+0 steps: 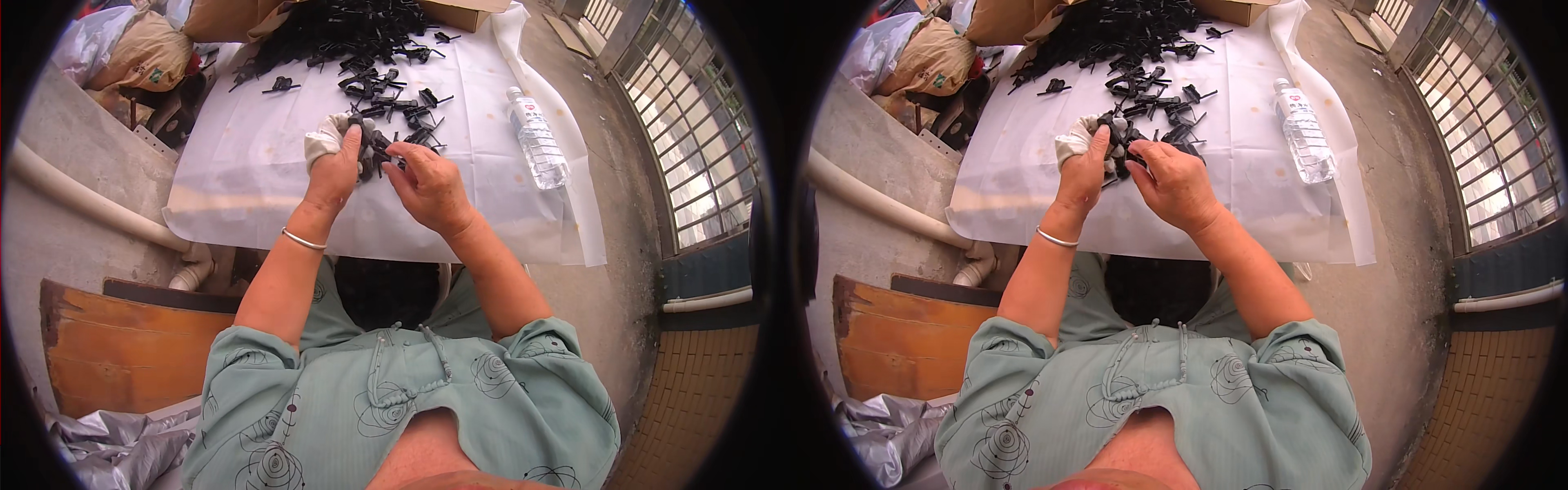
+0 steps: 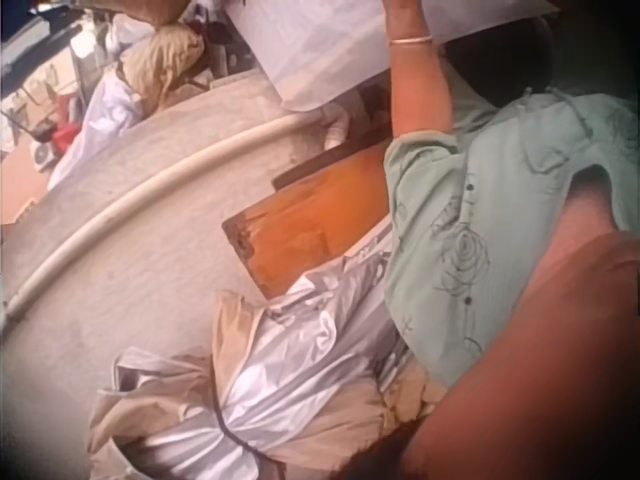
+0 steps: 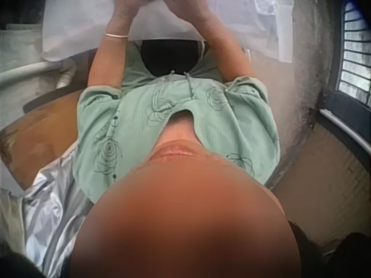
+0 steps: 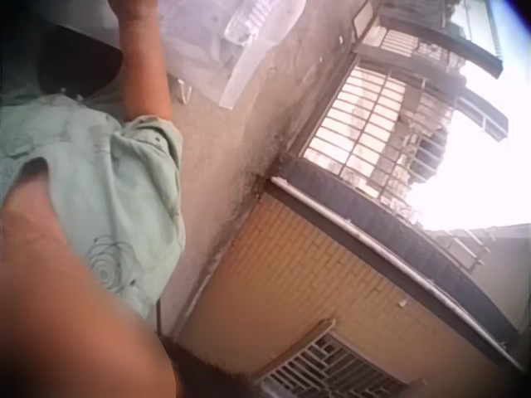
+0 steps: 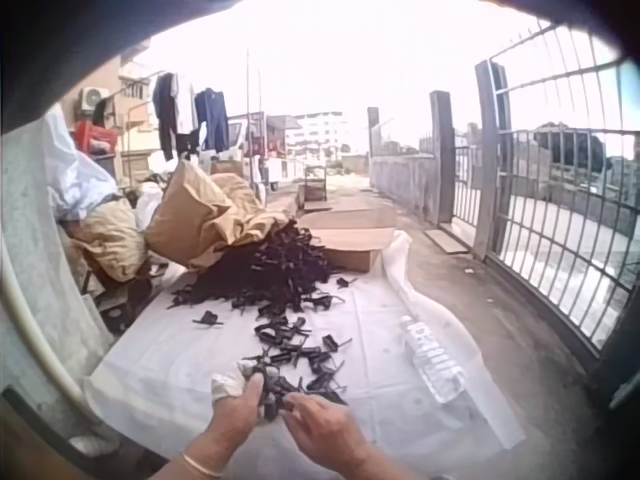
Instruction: Inspecting and cleaning small black plastic parts with a white cloth.
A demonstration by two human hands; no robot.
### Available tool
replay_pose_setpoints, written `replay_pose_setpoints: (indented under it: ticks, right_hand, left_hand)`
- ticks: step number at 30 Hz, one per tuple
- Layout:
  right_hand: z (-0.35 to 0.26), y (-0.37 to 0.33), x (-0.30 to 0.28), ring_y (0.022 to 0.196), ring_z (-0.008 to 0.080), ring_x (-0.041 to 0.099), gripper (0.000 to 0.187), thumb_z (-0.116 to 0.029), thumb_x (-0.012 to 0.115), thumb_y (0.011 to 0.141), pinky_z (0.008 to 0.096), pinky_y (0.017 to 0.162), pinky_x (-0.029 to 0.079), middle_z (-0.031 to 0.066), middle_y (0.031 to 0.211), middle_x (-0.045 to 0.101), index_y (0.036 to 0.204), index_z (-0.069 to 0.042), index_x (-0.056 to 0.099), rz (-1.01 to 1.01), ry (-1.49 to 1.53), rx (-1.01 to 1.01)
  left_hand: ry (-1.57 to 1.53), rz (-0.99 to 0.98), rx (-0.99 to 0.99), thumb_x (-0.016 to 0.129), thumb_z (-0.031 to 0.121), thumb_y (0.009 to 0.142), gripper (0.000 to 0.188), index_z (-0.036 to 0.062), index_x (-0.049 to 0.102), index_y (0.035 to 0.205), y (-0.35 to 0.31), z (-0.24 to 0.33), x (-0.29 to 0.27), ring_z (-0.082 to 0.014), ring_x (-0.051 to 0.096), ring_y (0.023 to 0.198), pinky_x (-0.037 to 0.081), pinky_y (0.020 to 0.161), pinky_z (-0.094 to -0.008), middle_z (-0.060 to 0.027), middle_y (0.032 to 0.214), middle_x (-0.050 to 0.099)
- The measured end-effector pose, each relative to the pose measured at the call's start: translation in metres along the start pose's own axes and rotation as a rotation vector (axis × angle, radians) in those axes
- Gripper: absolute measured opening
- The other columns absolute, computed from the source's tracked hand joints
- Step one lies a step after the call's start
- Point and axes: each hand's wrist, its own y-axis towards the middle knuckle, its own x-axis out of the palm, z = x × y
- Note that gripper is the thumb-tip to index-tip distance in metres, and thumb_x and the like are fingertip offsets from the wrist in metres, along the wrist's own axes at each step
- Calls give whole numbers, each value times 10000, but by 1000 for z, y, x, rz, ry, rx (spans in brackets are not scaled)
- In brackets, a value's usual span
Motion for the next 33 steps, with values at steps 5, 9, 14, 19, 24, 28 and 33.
replay_pose_setpoints:
  ticks: [5, 9, 14, 19, 24, 28, 33]
  right_hand:
    - [-15, -2, -6, 484, 139, 489, 211, -27, 666, 738, 260, 460, 413, 72, 749, 597, 934, -24, 589, -98, 134, -67]
    - [-15, -3, -3, 481, 144, 474, 214, -31, 674, 732, 258, 448, 396, 61, 699, 571, 927, -20, 586, 54, 119, -131]
    - [-36, -11, -16, 488, 159, 481, 174, -45, 671, 739, 263, 452, 398, 53, 650, 540, 885, -16, 579, -128, 164, -158]
    - [-33, -12, -15, 512, 98, 461, 149, -93, 660, 790, 233, 463, 382, 50, 625, 518, 802, -18, 532, 28, 90, 215]
    - [-28, -15, -22, 552, 56, 399, 170, -140, 602, 855, 222, 493, 364, 0, 621, 473, 784, -9, 521, -174, 394, 501]
    - [-32, -21, -24, 556, 72, 390, 201, -151, 532, 898, 242, 498, 358, 2, 605, 455, 764, -2, 520, -243, 389, 396]
    - [-31, -33, -9, 567, 59, 365, 263, -150, 501, 912, 248, 495, 342, -25, 584, 436, 693, -6, 520, -218, 468, 543]
  left_hand:
    - [72, -141, 70, 509, 177, 917, 190, 48, 483, 1054, -27, 11, 8, -45, 489, 567, 396, 464, -173, -10, 799, 567]
    - [-114, -211, -27, 520, 196, 914, 197, 53, 503, 1049, -53, 9, 13, -17, 473, 630, 369, 467, -150, 31, 857, 551]
    - [-217, -144, -58, 488, 150, 924, 178, 55, 486, 1074, -61, 0, 9, -47, 490, 544, 390, 457, -180, 12, 779, 539]
    - [-237, -308, -193, 452, 125, 922, 213, 20, 458, 1107, -81, 22, 9, -81, 528, 547, 422, 461, -200, -30, 757, 547]
    - [5, -339, -140, 510, 36, 868, 273, -11, 456, 1131, -85, 36, 2, -78, 523, 559, 449, 489, -203, -42, 804, 555]
    - [37, -229, -48, 531, -1, 839, 276, -33, 489, 1111, -87, 31, 4, -64, 545, 615, 476, 522, -206, -50, 842, 577]
    - [420, -159, 226, 560, 4, 789, 261, -52, 548, 1043, -87, 22, 7, -183, 608, 708, 498, 613, -286, -131, 883, 610]
